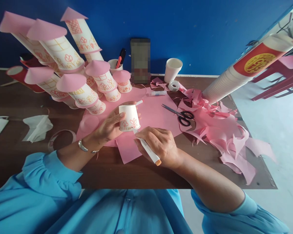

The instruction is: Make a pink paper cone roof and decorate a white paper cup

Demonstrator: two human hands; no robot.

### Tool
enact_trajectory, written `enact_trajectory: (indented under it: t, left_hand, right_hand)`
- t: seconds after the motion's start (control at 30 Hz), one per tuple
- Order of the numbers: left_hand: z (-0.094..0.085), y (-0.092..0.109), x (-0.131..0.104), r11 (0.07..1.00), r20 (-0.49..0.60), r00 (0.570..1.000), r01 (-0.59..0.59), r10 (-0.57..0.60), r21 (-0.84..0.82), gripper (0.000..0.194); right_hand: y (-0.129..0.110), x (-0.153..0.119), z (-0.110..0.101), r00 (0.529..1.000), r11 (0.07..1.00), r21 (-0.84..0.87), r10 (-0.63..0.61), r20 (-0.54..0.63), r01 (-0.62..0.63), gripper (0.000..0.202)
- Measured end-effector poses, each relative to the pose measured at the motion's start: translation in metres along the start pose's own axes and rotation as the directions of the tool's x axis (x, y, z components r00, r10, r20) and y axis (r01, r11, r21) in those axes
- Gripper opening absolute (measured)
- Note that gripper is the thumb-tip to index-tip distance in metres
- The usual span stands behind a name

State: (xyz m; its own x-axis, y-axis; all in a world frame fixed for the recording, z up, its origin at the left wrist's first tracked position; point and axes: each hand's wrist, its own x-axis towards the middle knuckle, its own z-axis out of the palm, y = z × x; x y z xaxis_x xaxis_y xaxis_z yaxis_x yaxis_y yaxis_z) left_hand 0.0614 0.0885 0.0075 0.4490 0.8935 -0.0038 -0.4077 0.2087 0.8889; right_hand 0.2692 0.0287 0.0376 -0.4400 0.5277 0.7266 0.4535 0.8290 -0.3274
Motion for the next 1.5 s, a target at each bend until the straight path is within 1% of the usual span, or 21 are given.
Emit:
enact_trajectory:
  t: [0.2, 0.3, 0.4, 0.5, 0.57, 0.63, 0.7, 0.83, 0.93, 1.07, 1.23, 1.4, 1.5]
  left_hand:
    - [-0.0061, -0.0059, 0.0010, 1.000, 0.022, 1.000, -0.011, 0.011, 0.016, 0.052]
    - [-0.0066, -0.0062, 0.0025, 1.000, 0.008, 1.000, -0.024, 0.023, 0.012, 0.054]
    - [-0.0051, -0.0034, 0.0037, 0.999, -0.020, 1.000, -0.022, 0.021, -0.047, 0.054]
    - [-0.0035, -0.0012, 0.0042, 0.992, -0.014, 1.000, 0.026, -0.028, -0.124, 0.051]
    - [-0.0029, -0.0014, 0.0042, 0.988, -0.022, 0.999, 0.041, -0.045, -0.151, 0.051]
    - [-0.0025, -0.0028, 0.0039, 0.990, -0.055, 0.998, 0.034, -0.042, -0.138, 0.051]
    - [-0.0021, -0.0045, 0.0034, 0.996, -0.083, 0.996, 0.013, -0.020, -0.087, 0.053]
    - [-0.0002, -0.0042, 0.0018, 1.000, -0.067, 0.998, 0.007, -0.008, -0.004, 0.060]
    - [0.0016, -0.0015, 0.0010, 1.000, -0.046, 0.999, 0.008, -0.007, 0.021, 0.060]
    - [0.0013, -0.0018, 0.0007, 1.000, -0.023, 0.999, 0.022, -0.021, 0.021, 0.056]
    - [-0.0026, -0.0071, 0.0005, 1.000, 0.005, 1.000, 0.002, -0.002, 0.023, 0.054]
    - [-0.0027, -0.0071, -0.0003, 0.999, 0.015, 1.000, -0.016, 0.015, 0.032, 0.057]
    - [-0.0026, -0.0068, -0.0001, 1.000, 0.026, 1.000, -0.009, 0.009, 0.006, 0.059]
  right_hand:
    - [-0.0001, -0.0005, -0.0013, 0.999, 0.999, 0.024, 0.021, 0.039, -0.022, 0.012]
    - [-0.0001, -0.0003, -0.0019, 0.999, 0.999, 0.039, 0.020, 0.033, -0.021, 0.014]
    - [-0.0003, 0.0001, -0.0022, 1.000, 0.999, 0.036, -0.013, -0.008, 0.013, 0.018]
    - [-0.0005, 0.0003, -0.0021, 0.999, 0.999, 0.020, -0.034, -0.035, 0.034, 0.021]
    - [-0.0007, 0.0000, -0.0015, 0.999, 0.999, 0.026, -0.032, -0.032, 0.032, 0.022]
    - [-0.0009, -0.0005, -0.0008, 0.999, 0.999, 0.040, -0.035, -0.026, 0.036, 0.024]
    - [-0.0011, -0.0010, -0.0003, 0.999, 0.998, 0.044, -0.039, -0.022, 0.040, 0.025]
    - [-0.0013, -0.0010, -0.0004, 0.999, 0.999, 0.024, -0.042, -0.026, 0.043, 0.023]
    - [-0.0013, -0.0004, -0.0003, 0.999, 0.999, 0.026, -0.044, -0.019, 0.045, 0.020]
    - [-0.0012, -0.0001, 0.0010, 0.999, 0.999, 0.025, -0.044, -0.012, 0.044, 0.018]
    - [-0.0010, -0.0006, 0.0038, 0.999, 0.999, 0.025, -0.045, -0.008, 0.045, 0.018]
    - [-0.0012, -0.0007, 0.0043, 1.000, 0.999, 0.035, -0.021, 0.013, 0.021, 0.017]
    - [-0.0019, -0.0010, 0.0028, 1.000, 0.998, 0.057, -0.004, 0.031, 0.002, 0.014]
